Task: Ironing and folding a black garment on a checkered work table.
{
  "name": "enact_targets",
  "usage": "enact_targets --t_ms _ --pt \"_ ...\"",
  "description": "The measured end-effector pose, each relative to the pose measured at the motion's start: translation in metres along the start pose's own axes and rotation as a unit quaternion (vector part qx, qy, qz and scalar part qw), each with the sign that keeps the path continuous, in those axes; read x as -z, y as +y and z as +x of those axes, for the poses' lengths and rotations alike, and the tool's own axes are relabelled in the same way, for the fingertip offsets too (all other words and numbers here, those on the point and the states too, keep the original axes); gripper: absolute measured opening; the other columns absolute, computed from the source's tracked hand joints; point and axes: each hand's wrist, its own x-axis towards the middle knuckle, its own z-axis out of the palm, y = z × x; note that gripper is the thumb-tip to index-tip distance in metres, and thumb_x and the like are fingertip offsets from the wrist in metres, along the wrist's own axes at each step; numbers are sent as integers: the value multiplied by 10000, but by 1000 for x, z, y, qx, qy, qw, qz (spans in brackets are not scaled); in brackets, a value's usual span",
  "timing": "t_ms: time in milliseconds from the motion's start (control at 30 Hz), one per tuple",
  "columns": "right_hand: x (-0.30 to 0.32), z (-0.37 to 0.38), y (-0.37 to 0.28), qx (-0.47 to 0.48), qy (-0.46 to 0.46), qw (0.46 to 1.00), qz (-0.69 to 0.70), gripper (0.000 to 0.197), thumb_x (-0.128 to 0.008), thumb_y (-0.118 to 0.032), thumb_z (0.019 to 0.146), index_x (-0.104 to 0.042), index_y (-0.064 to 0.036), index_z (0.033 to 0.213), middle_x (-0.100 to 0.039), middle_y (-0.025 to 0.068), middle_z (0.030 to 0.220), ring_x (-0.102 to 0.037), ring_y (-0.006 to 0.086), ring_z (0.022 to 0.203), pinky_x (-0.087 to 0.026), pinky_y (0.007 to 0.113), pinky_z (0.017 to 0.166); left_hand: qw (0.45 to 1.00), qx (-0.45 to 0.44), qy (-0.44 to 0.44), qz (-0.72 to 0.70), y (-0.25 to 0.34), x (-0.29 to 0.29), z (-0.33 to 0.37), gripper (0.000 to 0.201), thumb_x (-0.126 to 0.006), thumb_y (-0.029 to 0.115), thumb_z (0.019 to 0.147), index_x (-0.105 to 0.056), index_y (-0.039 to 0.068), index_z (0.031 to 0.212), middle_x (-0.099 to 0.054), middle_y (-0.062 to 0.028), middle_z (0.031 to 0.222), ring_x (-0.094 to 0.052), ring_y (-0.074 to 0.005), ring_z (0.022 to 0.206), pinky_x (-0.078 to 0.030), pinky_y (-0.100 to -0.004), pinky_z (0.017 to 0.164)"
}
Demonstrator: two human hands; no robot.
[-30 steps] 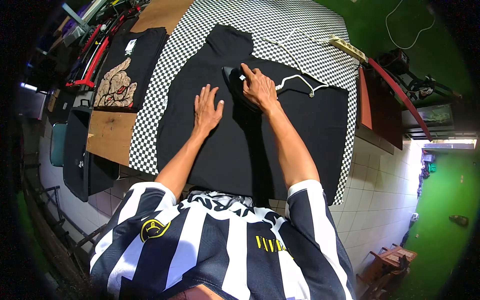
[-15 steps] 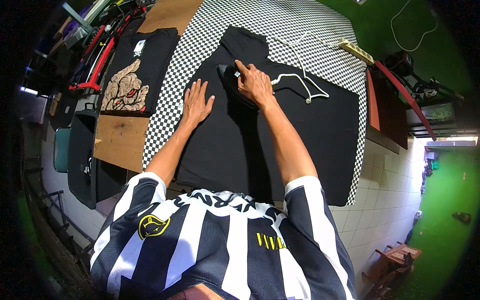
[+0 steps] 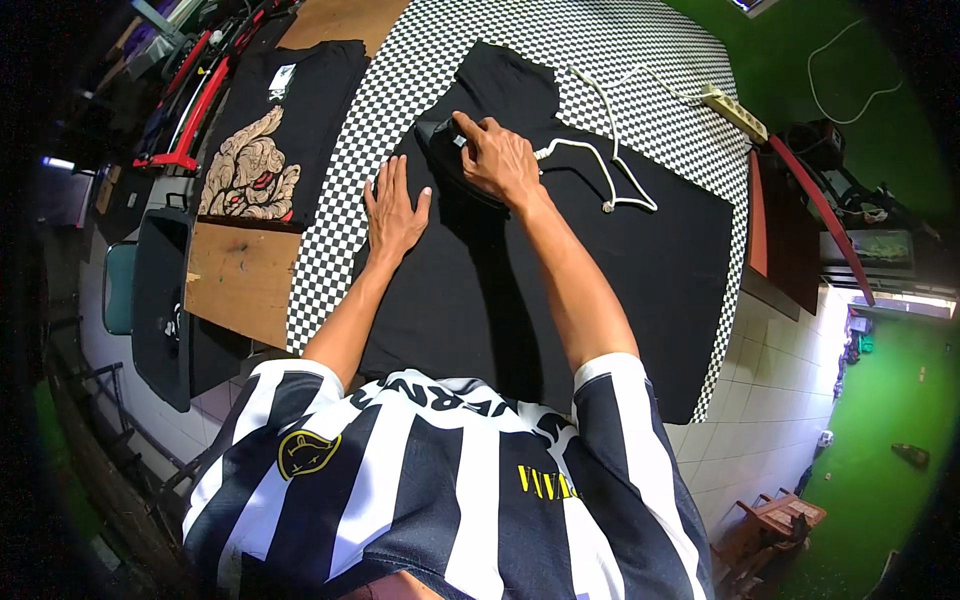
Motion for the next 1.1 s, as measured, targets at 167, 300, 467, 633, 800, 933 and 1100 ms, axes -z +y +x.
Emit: enact_targets --t_ms 167,300,467,633,800,933,1100 --pt "10 -14 -1 28 -49 998 0 500 -603 -157 903 -590 -221 1398 -682 113 995 -693 356 804 -558 453 710 1000 5 -2 3 -4 -3 -4 679 -509 400 1002 -351 9 1534 -373 -204 1583 -285 -337 1506 -151 -551 1233" --pt "11 -20 2 -78 -3 997 -8 529 -613 -166 887 -580 -243 1409 -689 112 1014 -698 360 827 -556 474 737 1000 3 7 -22 -4 -1 -4 677 -545 393 993 -363 28 1533 -386 -184 1580 -291 -337 1501 -152 -539 1230" --pt "5 -10 -4 -90 -8 996 15 519 -602 -181 878 -595 -239 1394 -695 130 1013 -695 365 853 -556 471 766 994 23 2 -102 -3 7 0 692 -554 383 984 -347 30 1541 -406 -197 1561 -301 -348 1494 -170 -526 1233" --pt "17 -10 -18 -35 -40 997 56 466 -580 -195 862 -643 -193 1324 -697 179 1014 -694 385 882 -559 474 795 985 46 17 -166 -16 7 0 684 -544 334 973 -327 50 1556 -449 -199 1528 -315 -356 1484 -193 -512 1221" --pt "32 -18 -19 -30 -59 994 86 456 -603 -205 843 -670 -170 1292 -707 152 980 -692 369 866 -558 459 793 940 67 44 -331 -21 9 15 675 -495 356 976 -329 32 1545 -486 -239 1491 -426 -351 1419 -223 -472 1197" --pt "29 -21 -22 -14 -53 994 94 478 -663 -217 841 -659 -162 1317 -693 135 945 -683 330 807 -543 423 771 907 123 0 -403 -21 21 18 683 -471 391 1018 -303 11 1561 -422 -267 1535 -424 -366 1419 -316 -403 1169" --pt "29 -18 -29 -13 -78 994 80 430 -699 -266 840 -698 -154 1255 -717 120 968 -700 340 885 -563 429 797 871 137 -31 -470 -26 24 26 666 -423 427 1051 -301 25 1569 -402 -237 1555 -344 -319 1474 -248 -375 1202"
